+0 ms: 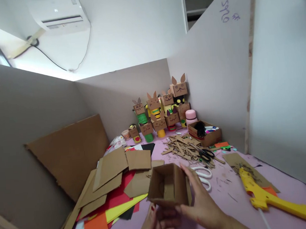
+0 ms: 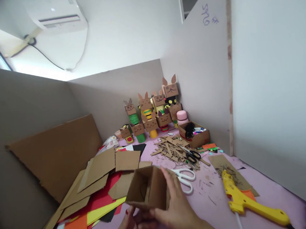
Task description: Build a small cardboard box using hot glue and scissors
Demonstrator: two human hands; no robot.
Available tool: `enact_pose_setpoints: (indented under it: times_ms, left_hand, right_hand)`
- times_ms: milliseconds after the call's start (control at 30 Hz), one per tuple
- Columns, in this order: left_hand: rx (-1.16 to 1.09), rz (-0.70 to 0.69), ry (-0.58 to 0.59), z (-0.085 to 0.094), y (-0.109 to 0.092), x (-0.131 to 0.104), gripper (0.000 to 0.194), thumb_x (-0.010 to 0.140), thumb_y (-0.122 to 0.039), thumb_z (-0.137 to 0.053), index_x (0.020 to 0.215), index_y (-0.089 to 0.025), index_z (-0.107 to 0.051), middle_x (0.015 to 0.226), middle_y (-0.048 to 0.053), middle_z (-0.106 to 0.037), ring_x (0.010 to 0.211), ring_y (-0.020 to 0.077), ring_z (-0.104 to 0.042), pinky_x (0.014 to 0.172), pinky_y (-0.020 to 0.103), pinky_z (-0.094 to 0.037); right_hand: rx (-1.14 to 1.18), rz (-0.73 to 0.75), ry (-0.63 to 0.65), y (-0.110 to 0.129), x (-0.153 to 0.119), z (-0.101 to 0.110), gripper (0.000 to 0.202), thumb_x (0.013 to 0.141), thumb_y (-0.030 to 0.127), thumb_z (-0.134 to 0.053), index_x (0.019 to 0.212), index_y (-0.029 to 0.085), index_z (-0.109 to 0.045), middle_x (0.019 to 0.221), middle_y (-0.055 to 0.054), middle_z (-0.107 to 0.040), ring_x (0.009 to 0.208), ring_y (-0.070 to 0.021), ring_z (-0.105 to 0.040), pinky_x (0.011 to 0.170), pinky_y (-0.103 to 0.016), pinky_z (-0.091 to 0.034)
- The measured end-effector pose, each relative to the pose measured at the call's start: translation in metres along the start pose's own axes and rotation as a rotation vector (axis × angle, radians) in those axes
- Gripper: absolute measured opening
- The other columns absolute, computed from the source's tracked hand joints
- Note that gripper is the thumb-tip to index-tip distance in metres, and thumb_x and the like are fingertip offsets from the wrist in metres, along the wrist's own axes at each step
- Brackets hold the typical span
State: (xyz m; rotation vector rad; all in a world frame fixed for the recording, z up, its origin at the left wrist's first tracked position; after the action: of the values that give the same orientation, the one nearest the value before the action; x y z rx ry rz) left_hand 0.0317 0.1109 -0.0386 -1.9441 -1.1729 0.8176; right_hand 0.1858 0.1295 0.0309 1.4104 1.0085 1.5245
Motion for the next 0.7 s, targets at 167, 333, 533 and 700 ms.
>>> enact_pose_setpoints:
  times_ms: [167, 333, 533, 700]
  left_hand:
    - [0.227, -0.216, -0.236, 0.033, -0.027, -0.002, 0.039, 0.079, -0.046, -0.067, 0.110, -0.024, -0.058, 0.055, -0.005, -0.061, 0.038, 0.0100, -0.051, 0.038, 0.018, -0.037]
    - [0.139, -0.342, -0.289, 0.045, -0.044, 0.006, 0.068, 0.059, -0.055, -0.080, 0.116, -0.027, -0.056, 0.093, 0.004, -0.069, 0.079, 0.0206, -0.067, 0.060, 0.024, -0.052]
    - [0.071, -0.357, -0.218, 0.025, -0.038, -0.002, 0.102, 0.055, -0.048, -0.084, 0.141, -0.026, -0.032, 0.136, 0.014, -0.053, 0.128, 0.0339, -0.044, 0.101, 0.039, -0.039]
    - [0.031, -0.317, -0.192, 0.014, -0.039, -0.007, 0.105, 0.055, -0.049, -0.083, 0.143, -0.027, -0.028, 0.140, 0.014, -0.049, 0.129, 0.0368, -0.043, 0.102, 0.043, -0.038]
  right_hand:
    - [0.555, -0.261, -0.042, -0.019, 0.008, 0.003, 0.100, 0.064, 0.047, -0.078, 0.144, 0.016, -0.027, 0.125, -0.015, -0.060, 0.115, -0.0302, -0.055, 0.098, -0.041, -0.039]
    - [0.682, -0.314, -0.046, -0.028, 0.003, -0.010, 0.092, 0.060, 0.048, -0.081, 0.135, 0.018, -0.038, 0.108, -0.011, -0.067, 0.105, -0.0296, -0.059, 0.092, -0.041, -0.041]
    - [0.591, -0.304, 0.060, -0.036, 0.000, -0.023, 0.088, 0.061, 0.056, -0.077, 0.133, 0.020, -0.041, 0.111, -0.011, -0.064, 0.105, -0.0285, -0.057, 0.097, -0.041, -0.036]
    - [0.538, -0.248, 0.169, -0.025, 0.002, -0.027, 0.097, 0.058, 0.058, -0.078, 0.136, 0.019, -0.034, 0.114, -0.012, -0.058, 0.110, -0.0301, -0.051, 0.098, -0.042, -0.034]
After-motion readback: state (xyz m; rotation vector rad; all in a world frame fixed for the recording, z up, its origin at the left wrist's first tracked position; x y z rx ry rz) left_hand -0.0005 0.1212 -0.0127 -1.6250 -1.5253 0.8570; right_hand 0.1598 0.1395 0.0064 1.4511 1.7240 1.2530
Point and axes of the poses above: each hand's wrist, its own x-axis towards the middle knuckle, its own z-axis out of the back of the hand, y = z × x, the point moved 10 cm from there along x, towards the middle knuckle
